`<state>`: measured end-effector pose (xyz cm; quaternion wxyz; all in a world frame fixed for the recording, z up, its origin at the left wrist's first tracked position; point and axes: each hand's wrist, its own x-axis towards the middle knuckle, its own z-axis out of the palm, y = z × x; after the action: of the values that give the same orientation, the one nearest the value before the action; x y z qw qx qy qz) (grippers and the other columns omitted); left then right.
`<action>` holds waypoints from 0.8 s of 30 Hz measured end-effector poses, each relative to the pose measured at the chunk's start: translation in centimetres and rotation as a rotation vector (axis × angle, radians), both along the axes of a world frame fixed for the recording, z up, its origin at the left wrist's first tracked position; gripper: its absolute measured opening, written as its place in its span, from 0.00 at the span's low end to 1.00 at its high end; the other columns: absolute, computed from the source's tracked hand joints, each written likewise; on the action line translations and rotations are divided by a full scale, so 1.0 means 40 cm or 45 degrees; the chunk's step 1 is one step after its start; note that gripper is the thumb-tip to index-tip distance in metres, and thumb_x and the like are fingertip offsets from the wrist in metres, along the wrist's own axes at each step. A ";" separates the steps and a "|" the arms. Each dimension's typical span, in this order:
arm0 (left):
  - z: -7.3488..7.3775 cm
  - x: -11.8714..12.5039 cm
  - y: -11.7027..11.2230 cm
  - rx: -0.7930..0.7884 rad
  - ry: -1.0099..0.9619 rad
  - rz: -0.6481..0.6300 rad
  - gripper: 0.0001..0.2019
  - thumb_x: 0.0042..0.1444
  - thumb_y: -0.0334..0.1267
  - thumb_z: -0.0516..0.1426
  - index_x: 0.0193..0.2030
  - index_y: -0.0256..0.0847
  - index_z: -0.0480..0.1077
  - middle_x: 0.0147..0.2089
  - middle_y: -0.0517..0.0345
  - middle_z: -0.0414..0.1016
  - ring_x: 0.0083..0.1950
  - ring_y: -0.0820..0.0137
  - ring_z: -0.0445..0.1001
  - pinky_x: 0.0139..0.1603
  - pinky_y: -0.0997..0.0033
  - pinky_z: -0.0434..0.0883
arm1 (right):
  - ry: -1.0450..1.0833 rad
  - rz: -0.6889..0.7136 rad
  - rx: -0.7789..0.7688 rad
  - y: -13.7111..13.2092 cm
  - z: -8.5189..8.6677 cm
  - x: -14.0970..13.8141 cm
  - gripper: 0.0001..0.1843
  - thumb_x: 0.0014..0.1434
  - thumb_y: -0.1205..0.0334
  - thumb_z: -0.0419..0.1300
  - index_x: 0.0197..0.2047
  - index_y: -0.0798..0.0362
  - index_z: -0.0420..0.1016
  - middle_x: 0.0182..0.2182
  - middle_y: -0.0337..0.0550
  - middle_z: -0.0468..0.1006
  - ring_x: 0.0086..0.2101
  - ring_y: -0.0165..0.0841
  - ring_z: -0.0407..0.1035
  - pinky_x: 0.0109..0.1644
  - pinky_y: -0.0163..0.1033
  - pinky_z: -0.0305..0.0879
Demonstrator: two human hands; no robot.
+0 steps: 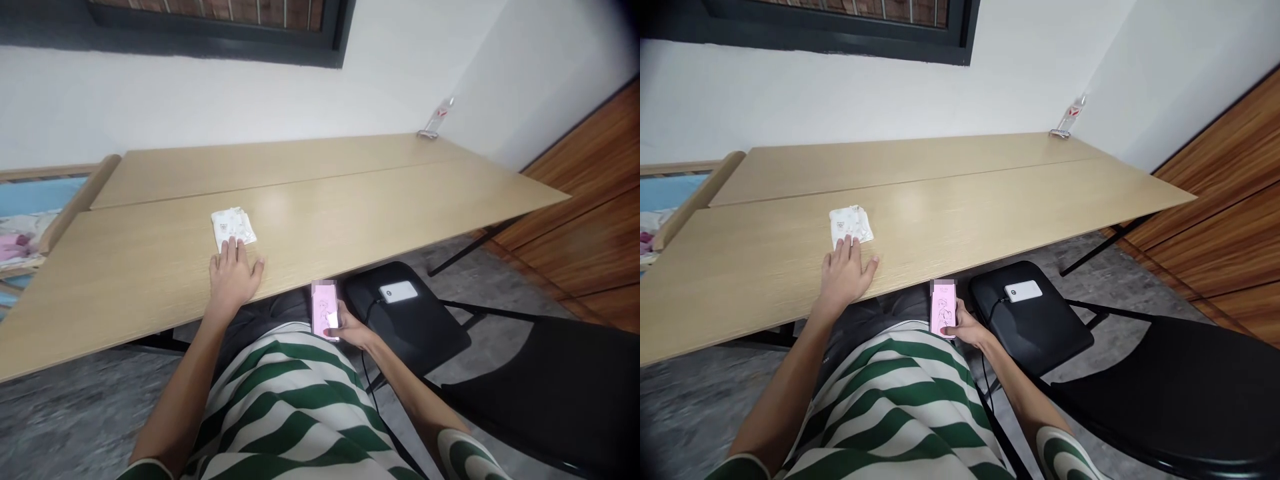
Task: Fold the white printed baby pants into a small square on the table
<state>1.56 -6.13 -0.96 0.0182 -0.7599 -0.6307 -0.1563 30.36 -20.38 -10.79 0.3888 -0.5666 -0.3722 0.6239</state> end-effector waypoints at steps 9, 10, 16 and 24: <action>0.001 0.000 0.001 0.001 -0.011 0.000 0.37 0.68 0.54 0.44 0.74 0.27 0.51 0.77 0.36 0.49 0.77 0.48 0.47 0.73 0.41 0.50 | 0.176 -0.116 0.011 0.002 -0.004 -0.016 0.45 0.39 0.66 0.77 0.57 0.47 0.61 0.42 0.38 0.78 0.42 0.36 0.77 0.48 0.42 0.74; 0.002 0.000 0.000 0.004 -0.010 -0.001 0.37 0.68 0.54 0.44 0.74 0.27 0.51 0.77 0.36 0.49 0.77 0.47 0.48 0.73 0.41 0.50 | 0.255 -0.161 -0.010 0.007 -0.010 -0.021 0.41 0.41 0.65 0.76 0.55 0.47 0.62 0.42 0.38 0.79 0.41 0.36 0.77 0.48 0.42 0.75; 0.012 0.001 -0.003 0.001 0.016 -0.004 0.37 0.68 0.53 0.43 0.74 0.26 0.51 0.77 0.36 0.49 0.76 0.47 0.50 0.72 0.40 0.52 | 0.685 -0.295 -0.061 0.031 -0.049 -0.028 0.18 0.55 0.62 0.66 0.47 0.52 0.68 0.39 0.44 0.82 0.39 0.40 0.80 0.45 0.47 0.77; 0.014 0.000 -0.004 0.010 0.017 -0.002 0.36 0.68 0.53 0.43 0.74 0.27 0.51 0.77 0.36 0.49 0.76 0.47 0.51 0.72 0.40 0.52 | 0.768 -0.390 -0.039 0.035 -0.064 0.005 0.13 0.60 0.63 0.61 0.49 0.51 0.71 0.41 0.44 0.83 0.40 0.40 0.80 0.48 0.51 0.77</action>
<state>1.58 -6.28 -0.42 0.0253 -0.7614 -0.6294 -0.1536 30.54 -18.99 -13.36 0.5620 -0.4116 -0.1414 0.7034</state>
